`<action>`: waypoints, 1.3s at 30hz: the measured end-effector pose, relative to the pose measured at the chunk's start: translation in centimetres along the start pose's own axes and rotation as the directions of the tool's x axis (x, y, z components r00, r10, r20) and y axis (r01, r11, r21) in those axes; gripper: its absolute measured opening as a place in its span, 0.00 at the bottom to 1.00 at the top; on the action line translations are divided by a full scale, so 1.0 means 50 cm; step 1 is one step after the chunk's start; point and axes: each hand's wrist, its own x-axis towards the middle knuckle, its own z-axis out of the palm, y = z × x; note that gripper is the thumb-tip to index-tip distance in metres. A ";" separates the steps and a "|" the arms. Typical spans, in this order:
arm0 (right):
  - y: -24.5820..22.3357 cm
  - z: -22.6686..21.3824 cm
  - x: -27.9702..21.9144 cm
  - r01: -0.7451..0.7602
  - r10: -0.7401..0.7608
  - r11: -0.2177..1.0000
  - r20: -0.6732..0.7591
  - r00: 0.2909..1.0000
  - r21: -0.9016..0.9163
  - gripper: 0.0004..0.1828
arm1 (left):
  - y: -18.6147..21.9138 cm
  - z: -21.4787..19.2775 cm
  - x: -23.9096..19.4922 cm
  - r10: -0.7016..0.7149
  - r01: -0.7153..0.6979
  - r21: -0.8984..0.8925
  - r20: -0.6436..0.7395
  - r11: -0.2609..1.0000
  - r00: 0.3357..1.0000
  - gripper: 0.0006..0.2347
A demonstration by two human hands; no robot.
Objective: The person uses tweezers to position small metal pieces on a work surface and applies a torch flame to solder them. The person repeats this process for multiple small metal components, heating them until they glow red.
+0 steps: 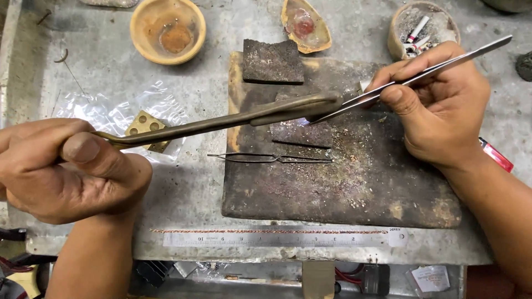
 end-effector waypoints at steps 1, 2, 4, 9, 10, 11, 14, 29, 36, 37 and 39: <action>-0.001 0.001 0.000 -0.002 0.002 1.000 0.003 1.000 0.000 0.14 | -0.001 -0.002 0.000 0.016 -0.016 0.005 0.013 1.000 1.000 0.22; -0.002 0.001 -0.001 -0.005 0.005 1.000 0.006 1.000 -0.001 0.14 | -0.002 -0.005 0.000 0.031 -0.031 0.010 0.027 0.999 0.999 0.22; -0.004 0.002 -0.002 -0.006 0.007 1.000 0.010 1.000 -0.011 0.14 | -0.006 -0.009 -0.003 0.034 -0.033 -0.017 0.048 0.999 0.998 0.21; -0.001 0.002 -0.003 -0.020 0.021 0.999 0.006 1.000 -0.027 0.15 | -0.005 -0.013 -0.007 0.009 -0.009 -0.014 0.059 1.000 0.998 0.22; -0.003 0.002 -0.003 -0.023 0.023 0.999 0.012 1.000 -0.027 0.15 | -0.004 -0.016 -0.007 -0.021 0.022 -0.015 0.097 1.000 0.995 0.24; -0.005 0.003 -0.003 -0.026 0.026 0.999 0.017 1.000 -0.027 0.14 | -0.003 -0.018 -0.006 -0.051 0.053 -0.015 0.134 0.998 0.990 0.25; -0.003 0.002 -0.004 -0.001 0.002 1.000 0.022 1.000 -0.016 0.14 | -0.001 -0.020 -0.004 -0.024 0.029 -0.032 0.149 0.999 0.989 0.24; -0.001 0.002 -0.005 0.007 -0.007 0.998 0.008 1.000 -0.056 0.15 | -0.013 -0.017 -0.022 -0.038 0.050 -0.079 0.145 0.996 0.989 0.23; 0.005 0.002 -0.008 0.010 -0.009 0.999 0.003 1.000 -0.047 0.15 | -0.016 -0.006 -0.026 -0.001 0.006 -0.054 0.086 0.999 0.996 0.21; 0.003 0.003 -0.007 0.010 -0.010 0.999 0.006 1.000 -0.048 0.16 | -0.017 -0.003 -0.025 0.022 -0.018 -0.068 0.057 0.998 0.998 0.21; 0.001 0.003 -0.007 0.011 -0.010 0.999 0.009 1.000 -0.050 0.16 | -0.016 -0.002 -0.024 0.046 -0.043 -0.082 0.027 0.996 0.999 0.20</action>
